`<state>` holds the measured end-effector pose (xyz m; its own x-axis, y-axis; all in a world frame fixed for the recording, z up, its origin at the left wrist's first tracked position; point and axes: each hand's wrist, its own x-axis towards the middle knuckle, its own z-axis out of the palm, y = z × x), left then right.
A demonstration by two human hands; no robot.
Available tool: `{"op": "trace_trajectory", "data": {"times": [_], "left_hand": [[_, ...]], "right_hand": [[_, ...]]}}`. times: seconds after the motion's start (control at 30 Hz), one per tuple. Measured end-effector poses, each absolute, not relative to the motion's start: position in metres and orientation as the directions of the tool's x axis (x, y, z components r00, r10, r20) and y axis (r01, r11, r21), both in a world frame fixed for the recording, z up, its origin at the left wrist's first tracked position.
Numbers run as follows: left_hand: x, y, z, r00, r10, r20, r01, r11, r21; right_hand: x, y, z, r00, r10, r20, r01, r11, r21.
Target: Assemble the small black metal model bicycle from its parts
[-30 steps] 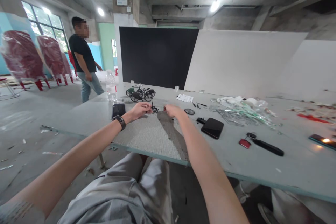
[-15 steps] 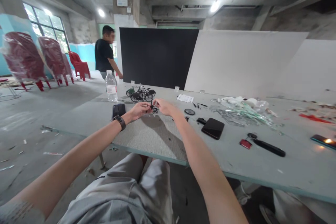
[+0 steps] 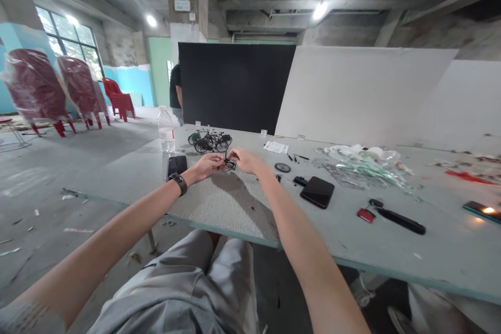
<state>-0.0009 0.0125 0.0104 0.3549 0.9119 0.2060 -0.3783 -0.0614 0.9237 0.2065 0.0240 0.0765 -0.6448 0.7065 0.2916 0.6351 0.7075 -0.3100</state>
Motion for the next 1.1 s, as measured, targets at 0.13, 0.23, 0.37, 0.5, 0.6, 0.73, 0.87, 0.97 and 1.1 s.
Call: {"op": "trace_trajectory", "data": {"times": [0.13,0.23,0.37,0.5,0.6,0.73,0.87,0.97,1.1], "left_hand": [[-0.003,0.012,0.011,0.358,0.908,0.216,-0.349,-0.084,0.933],[-0.003,0.012,0.010,0.373,0.897,0.239,-0.334,-0.110,0.936],[-0.002,0.013,0.010,0.358,0.900,0.250,-0.352,-0.119,0.929],[-0.001,0.014,0.009,0.348,0.903,0.251,-0.362,-0.118,0.925],[-0.002,0.014,0.008,0.369,0.894,0.256,-0.342,-0.126,0.931],[-0.002,0.014,0.008,0.382,0.887,0.259,-0.336,-0.128,0.933],[0.000,0.014,0.008,0.382,0.886,0.263,-0.362,-0.118,0.925],[0.001,0.014,0.008,0.374,0.890,0.261,-0.370,-0.115,0.922],[-0.001,0.013,0.008,0.390,0.882,0.265,-0.346,-0.126,0.930]], "right_hand": [[0.211,0.024,0.078,-0.639,0.724,0.260,0.642,0.689,-0.338],[0.213,0.025,0.079,-0.639,0.724,0.258,0.641,0.688,-0.342],[0.214,0.024,0.080,-0.647,0.703,0.296,0.616,0.710,-0.342],[0.214,0.022,0.082,-0.639,0.709,0.299,0.614,0.704,-0.357],[0.214,0.022,0.082,-0.634,0.722,0.276,0.625,0.689,-0.367],[0.212,0.028,0.078,-0.654,0.712,0.254,0.593,0.692,-0.413],[0.211,0.034,0.073,-0.658,0.710,0.249,0.584,0.691,-0.425],[0.211,0.034,0.072,-0.657,0.712,0.248,0.586,0.689,-0.427],[0.212,0.030,0.075,-0.642,0.726,0.247,0.612,0.679,-0.405]]}}
